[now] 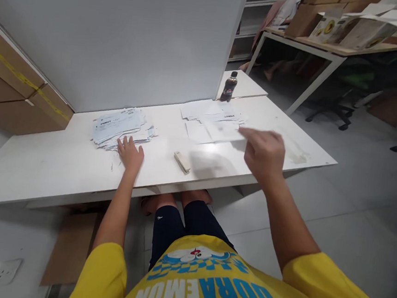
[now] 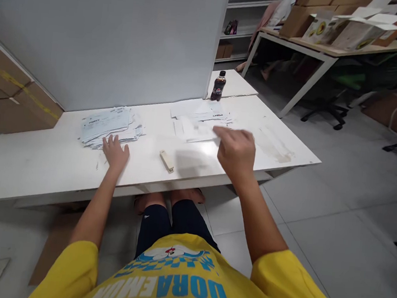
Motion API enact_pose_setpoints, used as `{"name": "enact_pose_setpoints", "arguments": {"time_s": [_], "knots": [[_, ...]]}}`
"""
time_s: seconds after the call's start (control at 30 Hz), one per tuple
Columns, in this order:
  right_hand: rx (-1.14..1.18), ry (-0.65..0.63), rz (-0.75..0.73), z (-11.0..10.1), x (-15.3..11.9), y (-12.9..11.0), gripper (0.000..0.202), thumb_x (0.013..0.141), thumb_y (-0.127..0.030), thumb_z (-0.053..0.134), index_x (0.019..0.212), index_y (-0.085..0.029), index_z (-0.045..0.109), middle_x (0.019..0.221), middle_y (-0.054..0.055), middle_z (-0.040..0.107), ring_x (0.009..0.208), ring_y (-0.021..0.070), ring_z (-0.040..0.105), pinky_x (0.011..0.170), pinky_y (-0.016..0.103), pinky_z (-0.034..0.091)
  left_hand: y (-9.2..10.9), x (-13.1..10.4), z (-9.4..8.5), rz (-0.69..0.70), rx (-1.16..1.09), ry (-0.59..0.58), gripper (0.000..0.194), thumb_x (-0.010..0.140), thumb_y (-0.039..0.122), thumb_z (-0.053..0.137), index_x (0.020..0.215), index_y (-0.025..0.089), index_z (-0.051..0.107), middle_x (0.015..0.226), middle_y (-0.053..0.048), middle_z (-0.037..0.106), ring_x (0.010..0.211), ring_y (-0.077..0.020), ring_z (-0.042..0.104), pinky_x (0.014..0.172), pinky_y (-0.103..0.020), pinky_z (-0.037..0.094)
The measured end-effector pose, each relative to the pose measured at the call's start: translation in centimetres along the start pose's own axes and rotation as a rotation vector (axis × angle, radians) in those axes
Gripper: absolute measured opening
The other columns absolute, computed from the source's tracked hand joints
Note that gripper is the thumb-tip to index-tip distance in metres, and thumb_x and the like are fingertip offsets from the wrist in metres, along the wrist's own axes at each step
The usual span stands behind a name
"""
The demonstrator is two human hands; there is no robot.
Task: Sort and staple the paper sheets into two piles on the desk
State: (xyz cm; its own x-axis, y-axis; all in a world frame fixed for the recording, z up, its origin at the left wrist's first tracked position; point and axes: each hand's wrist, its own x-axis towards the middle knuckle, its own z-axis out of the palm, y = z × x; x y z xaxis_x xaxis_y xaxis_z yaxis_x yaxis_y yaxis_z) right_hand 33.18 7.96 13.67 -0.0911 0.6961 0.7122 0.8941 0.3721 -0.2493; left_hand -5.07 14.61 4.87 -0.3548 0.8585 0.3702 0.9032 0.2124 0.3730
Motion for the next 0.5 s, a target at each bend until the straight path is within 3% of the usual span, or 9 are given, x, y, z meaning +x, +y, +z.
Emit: {"name": "enact_pose_setpoints", "arguments": {"time_s": [0.1,0.2,0.27,0.37,0.43,0.5], "knots": [[-0.037,0.139,0.015,2.9,5.4,0.5,0.039,0.095,-0.024,0.035,0.124,-0.024,0.061,0.121,0.01,0.065,0.115,0.0277,0.058,0.101,0.051,0.036,-2.3,3.0,1.8,-0.092,0.16,-0.067,0.067,0.09,0.035,0.045,0.146,0.002,0.031,0.156,-0.024,0.025,0.146,-0.038,0.015,0.116,-0.057,0.015],[-0.009,0.166,-0.005,9.0,9.5,2.0,0.038,0.096,-0.028,0.034,0.124,-0.024,0.059,0.127,0.011,0.061,0.124,0.0275,0.05,0.103,0.05,0.034,-3.1,3.2,2.9,-0.104,0.206,-0.07,0.066,0.091,0.04,0.042,0.146,0.003,0.034,0.154,-0.024,0.028,0.144,-0.0371,0.021,0.116,-0.057,0.013],[0.021,0.103,-0.022,13.8,10.7,3.2,0.036,0.095,-0.024,0.034,0.119,-0.022,0.061,0.125,0.011,0.062,0.123,0.0266,0.05,0.102,0.049,0.034,-3.3,2.8,3.2,-0.102,0.214,-0.052,0.064,0.091,0.04,0.043,0.144,0.005,0.038,0.154,-0.022,0.031,0.144,-0.0361,0.023,0.116,-0.056,0.014],[0.065,-0.139,-0.064,20.2,10.9,4.8,0.031,0.091,-0.021,0.036,0.096,-0.018,0.066,0.106,0.014,0.069,0.104,0.0231,0.059,0.092,0.042,0.04,-3.6,2.3,3.3,-0.119,0.214,-0.046,0.064,0.089,0.039,0.044,0.144,0.006,0.039,0.154,-0.021,0.031,0.144,-0.0352,0.023,0.117,-0.055,0.014],[0.085,-0.227,-0.101,22.9,11.1,5.4,0.03,0.089,-0.023,0.04,0.07,-0.02,0.064,0.078,0.013,0.069,0.08,0.0197,0.061,0.078,0.036,0.043,-3.8,2.2,3.3,-0.129,0.207,-0.051,0.064,0.089,0.038,0.044,0.145,0.007,0.039,0.154,-0.021,0.031,0.145,-0.035,0.022,0.117,-0.055,0.014],[0.102,-0.278,-0.133,24.8,12.0,5.1,0.034,0.088,-0.025,0.045,0.056,-0.023,0.056,0.058,0.008,0.062,0.065,0.0172,0.058,0.071,0.034,0.043,-3.9,2.2,3.3,-0.135,0.194,-0.073,0.065,0.089,0.038,0.044,0.146,0.007,0.037,0.155,-0.021,0.029,0.145,-0.0354,0.02,0.116,-0.056,0.014]]}}
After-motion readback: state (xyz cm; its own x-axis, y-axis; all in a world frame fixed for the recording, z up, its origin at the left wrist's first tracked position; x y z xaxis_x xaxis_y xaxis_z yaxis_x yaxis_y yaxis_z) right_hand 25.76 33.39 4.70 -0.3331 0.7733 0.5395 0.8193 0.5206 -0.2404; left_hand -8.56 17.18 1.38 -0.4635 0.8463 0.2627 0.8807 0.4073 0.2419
